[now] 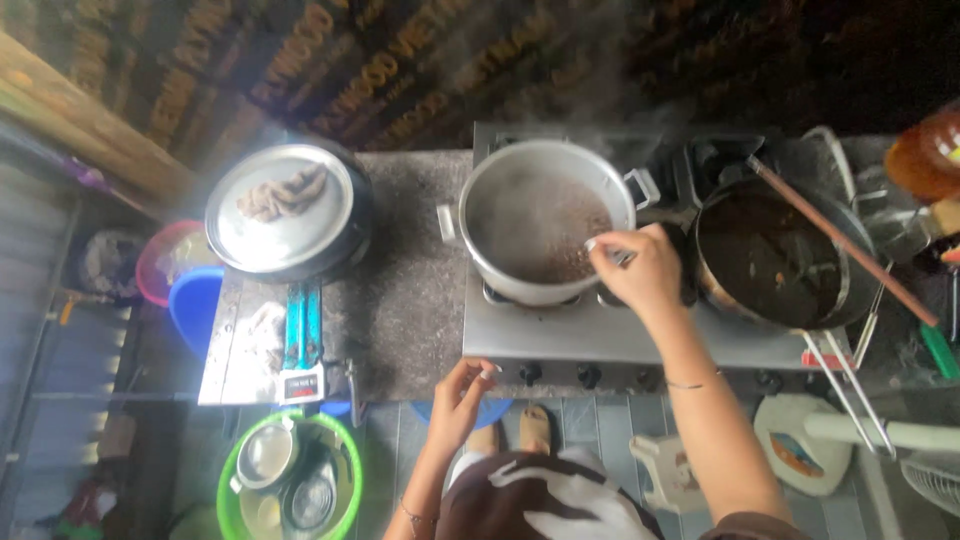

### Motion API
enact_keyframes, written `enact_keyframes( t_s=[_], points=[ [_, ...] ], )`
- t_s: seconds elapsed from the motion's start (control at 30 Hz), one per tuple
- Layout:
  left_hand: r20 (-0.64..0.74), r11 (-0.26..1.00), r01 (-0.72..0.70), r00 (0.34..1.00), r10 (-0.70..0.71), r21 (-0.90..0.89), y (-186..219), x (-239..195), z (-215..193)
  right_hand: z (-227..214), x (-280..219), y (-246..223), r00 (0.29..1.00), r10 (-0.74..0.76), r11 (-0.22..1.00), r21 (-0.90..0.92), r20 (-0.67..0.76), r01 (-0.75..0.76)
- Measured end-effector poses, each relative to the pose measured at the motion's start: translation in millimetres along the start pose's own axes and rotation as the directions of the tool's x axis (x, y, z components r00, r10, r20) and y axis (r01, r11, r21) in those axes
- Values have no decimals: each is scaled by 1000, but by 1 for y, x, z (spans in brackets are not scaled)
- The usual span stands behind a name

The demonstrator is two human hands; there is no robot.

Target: The person stirs a pot of boiling beans on a gas stove using a long skimmer ladle, occasionally lifting the ladle to scoop and check the beans before stirring again while steam rises from the pot.

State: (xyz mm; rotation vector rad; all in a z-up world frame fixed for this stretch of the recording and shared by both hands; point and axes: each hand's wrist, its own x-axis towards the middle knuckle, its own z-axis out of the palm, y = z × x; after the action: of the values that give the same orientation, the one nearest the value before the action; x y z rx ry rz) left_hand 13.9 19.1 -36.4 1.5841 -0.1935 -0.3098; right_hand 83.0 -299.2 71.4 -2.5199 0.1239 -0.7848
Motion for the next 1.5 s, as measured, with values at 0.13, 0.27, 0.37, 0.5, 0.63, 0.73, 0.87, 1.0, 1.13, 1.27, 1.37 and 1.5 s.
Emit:
enact_keyframes(
  t_s=[0.13, 0.27, 0.37, 0.5, 0.63, 0.73, 0.87, 1.0, 1.13, 1.27, 1.37, 1.5],
  points=[
    [-34, 994, 43, 998, -46, -96, -21, -13, -4, -19, -8, -2, 997, 57, 998, -28, 53, -56],
    [-76, 999, 41, 996, -41, -2, -19, -27, -4, -23, -19, 5, 998, -33, 999, -15, 45, 34],
    [-84, 998, 67, 994, -66, 8, -11, -35, -2, -26, -24, 6, 996, -79, 997, 11, 45, 78],
    [-65, 999, 32, 997, -30, 22, -3, -35, -2, -27, -26, 12, 994, -102, 995, 10, 44, 102],
    [-65, 998, 40, 997, -37, 48, 5, -35, 0, -28, -30, 14, 995, -79, 997, 17, 65, 78],
    [-59, 999, 47, 997, -46, 13, 12, -35, 2, -28, -31, 13, 994, -101, 994, 35, 44, 99],
    [-67, 999, 39, 997, -38, 7, 10, -37, 4, -32, -30, 4, 994, -96, 995, 22, 54, 95],
    [-75, 999, 42, 996, -43, -20, 6, -40, 4, -34, -27, -2, 990, -101, 994, 53, 94, 96],
    [-67, 1000, 20, 998, -20, 8, 12, -43, 2, -36, -21, -11, 991, -99, 993, 65, 86, 94],
    [-66, 1000, 11, 998, -11, -10, 7, -42, 2, -29, -11, -20, 975, -127, 977, 193, 180, 92],
    [-49, 1000, 5, 999, -5, 0, 6, -38, 7, -13, -1, -23, 969, -143, 974, 202, 201, 102],
    [-48, 999, 22, 999, -20, 32, 14, -34, 10, 2, 14, -28, 963, 18, 980, 187, 268, -71]
  ],
)
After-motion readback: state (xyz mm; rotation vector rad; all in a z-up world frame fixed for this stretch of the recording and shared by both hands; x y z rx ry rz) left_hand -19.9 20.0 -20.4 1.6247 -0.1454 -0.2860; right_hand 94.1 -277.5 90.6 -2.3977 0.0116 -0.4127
